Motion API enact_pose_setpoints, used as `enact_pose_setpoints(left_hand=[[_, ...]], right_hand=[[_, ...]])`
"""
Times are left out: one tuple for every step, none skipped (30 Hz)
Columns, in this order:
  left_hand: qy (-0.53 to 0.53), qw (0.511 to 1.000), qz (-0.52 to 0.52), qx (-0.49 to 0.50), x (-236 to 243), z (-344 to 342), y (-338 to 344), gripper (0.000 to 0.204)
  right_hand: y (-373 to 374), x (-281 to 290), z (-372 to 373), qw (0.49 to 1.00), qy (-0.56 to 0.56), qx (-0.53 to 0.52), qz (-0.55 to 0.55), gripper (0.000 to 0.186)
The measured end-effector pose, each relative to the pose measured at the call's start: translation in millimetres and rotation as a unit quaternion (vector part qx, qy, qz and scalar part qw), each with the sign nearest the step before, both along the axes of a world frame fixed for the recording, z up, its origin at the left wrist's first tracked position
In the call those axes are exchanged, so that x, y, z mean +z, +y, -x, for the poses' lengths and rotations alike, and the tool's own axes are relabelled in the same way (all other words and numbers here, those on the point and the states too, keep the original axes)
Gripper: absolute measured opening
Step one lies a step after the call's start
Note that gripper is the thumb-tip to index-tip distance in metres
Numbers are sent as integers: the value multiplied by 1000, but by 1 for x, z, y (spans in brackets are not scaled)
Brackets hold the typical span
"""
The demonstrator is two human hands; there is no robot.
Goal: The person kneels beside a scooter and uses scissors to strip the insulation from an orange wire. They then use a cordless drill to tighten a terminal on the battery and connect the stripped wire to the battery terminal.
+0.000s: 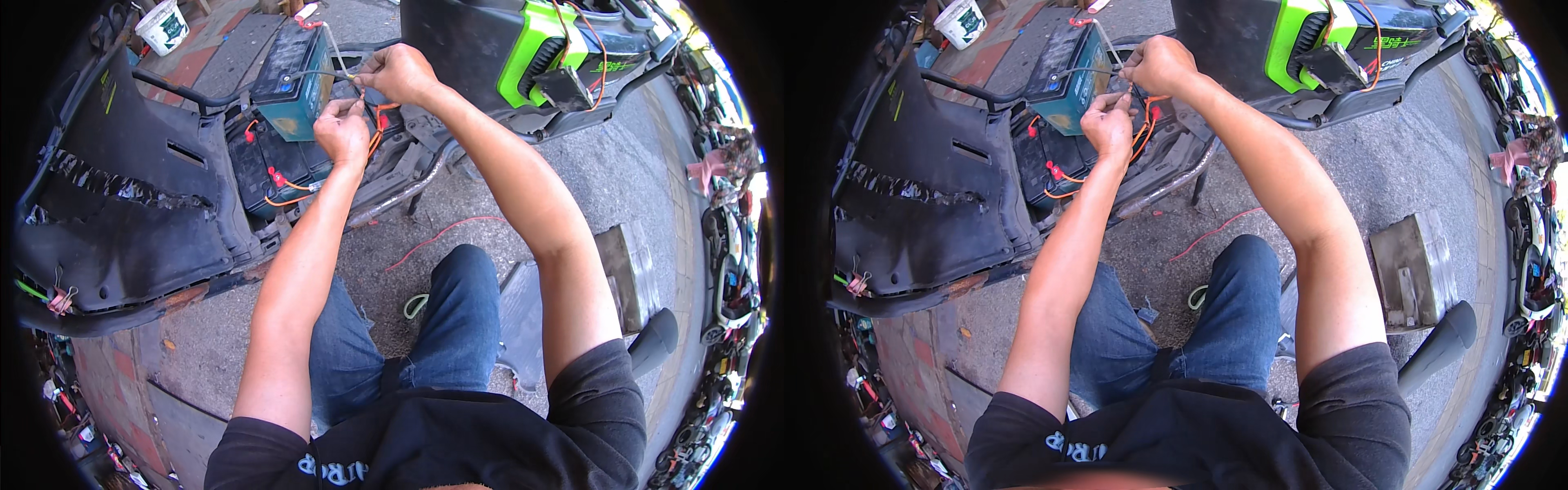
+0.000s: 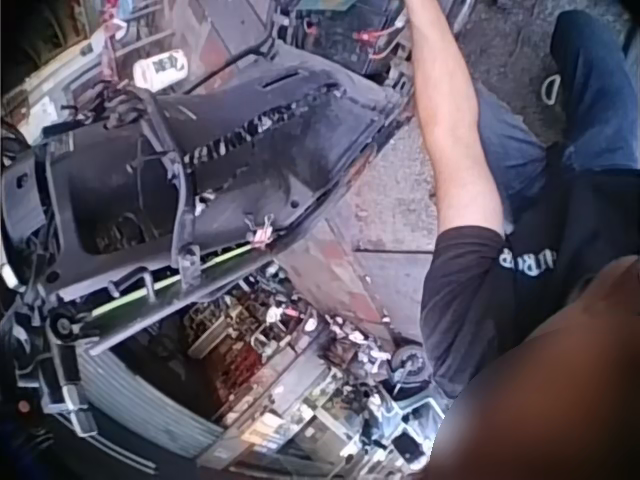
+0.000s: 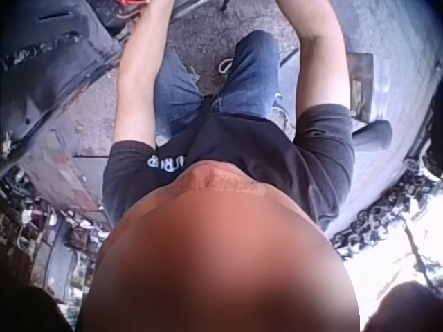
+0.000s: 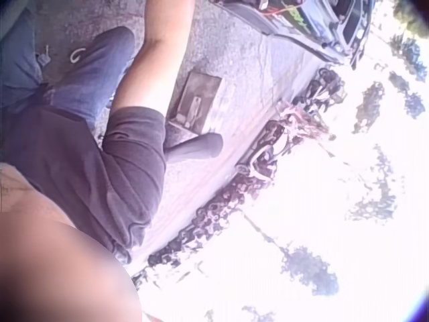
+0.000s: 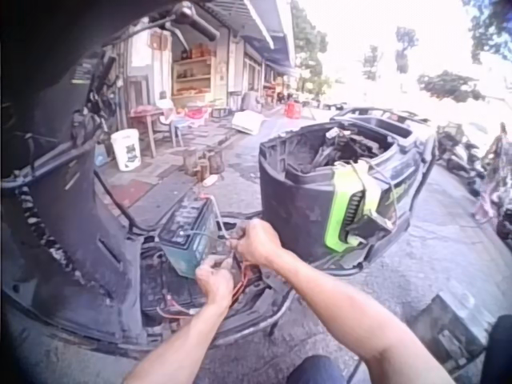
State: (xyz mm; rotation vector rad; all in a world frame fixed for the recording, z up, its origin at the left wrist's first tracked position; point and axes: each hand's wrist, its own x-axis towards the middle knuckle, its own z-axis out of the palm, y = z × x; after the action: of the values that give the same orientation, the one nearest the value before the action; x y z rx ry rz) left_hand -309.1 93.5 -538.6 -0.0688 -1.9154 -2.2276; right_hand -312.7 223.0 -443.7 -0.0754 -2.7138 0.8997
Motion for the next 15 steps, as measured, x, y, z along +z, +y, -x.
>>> enact_pose_setpoints(left_hand=[[-7, 1000, -13, -4, 1, -1, 0, 6], [-13, 1000, -28, -7, 1, -1, 1, 6], [-13, 999, -33, -10, 1, -2, 1, 6], [-12, 999, -40, -13, 1, -1, 2, 6], [-11, 999, -47, -16, 1, -1, 2, 5], [-4, 999, -40, -16, 0, 0, 2, 5], [2, 999, -32, -15, -1, 0, 2, 6], [0, 1000, -26, -16, -2, 1, 1, 6], [8, 1000, -17, -8, -2, 1, 0, 6], [8, 1000, -9, -2, -3, 2, 0, 6], [3, 1000, -3, 3, -3, 2, -1, 6], [19, 1000, 0, 12, -3, 2, -1, 6], [29, 999, 2, 20, -3, 2, -1, 6], [37, 999, 1, 25, -3, 2, -1, 6], [52, 998, 24, 34, -2, 2, -1, 7]], right_hand=[[-1, -1, 0, 1000, 1, -3, -5, 23], [-1, -1, 1, 1000, 3, -7, -10, 24], [-2, -2, 1, 1000, 0, -8, -6, 24], [-3, -2, 2, 1000, -3, -10, -4, 24], [-3, -2, 2, 1000, -6, -13, -1, 25], [-3, -3, 2, 1000, -6, -14, -3, 25], [-4, -3, 2, 1000, -7, -17, -4, 25], [-4, -4, 3, 1000, -8, -18, -6, 26], [-4, -4, 3, 1000, -12, -16, 0, 26], [-4, -5, 3, 1000, -16, -15, 6, 27], [-3, -5, 4, 1000, -18, -15, 12, 27], [-3, -6, 4, 1000, -22, -15, 16, 28], [-2, -7, 5, 999, -23, -17, 20, 29], [-2, -8, 6, 999, -28, -22, 25, 30], [-2, -9, 6, 999, -35, -23, 32, 31]])
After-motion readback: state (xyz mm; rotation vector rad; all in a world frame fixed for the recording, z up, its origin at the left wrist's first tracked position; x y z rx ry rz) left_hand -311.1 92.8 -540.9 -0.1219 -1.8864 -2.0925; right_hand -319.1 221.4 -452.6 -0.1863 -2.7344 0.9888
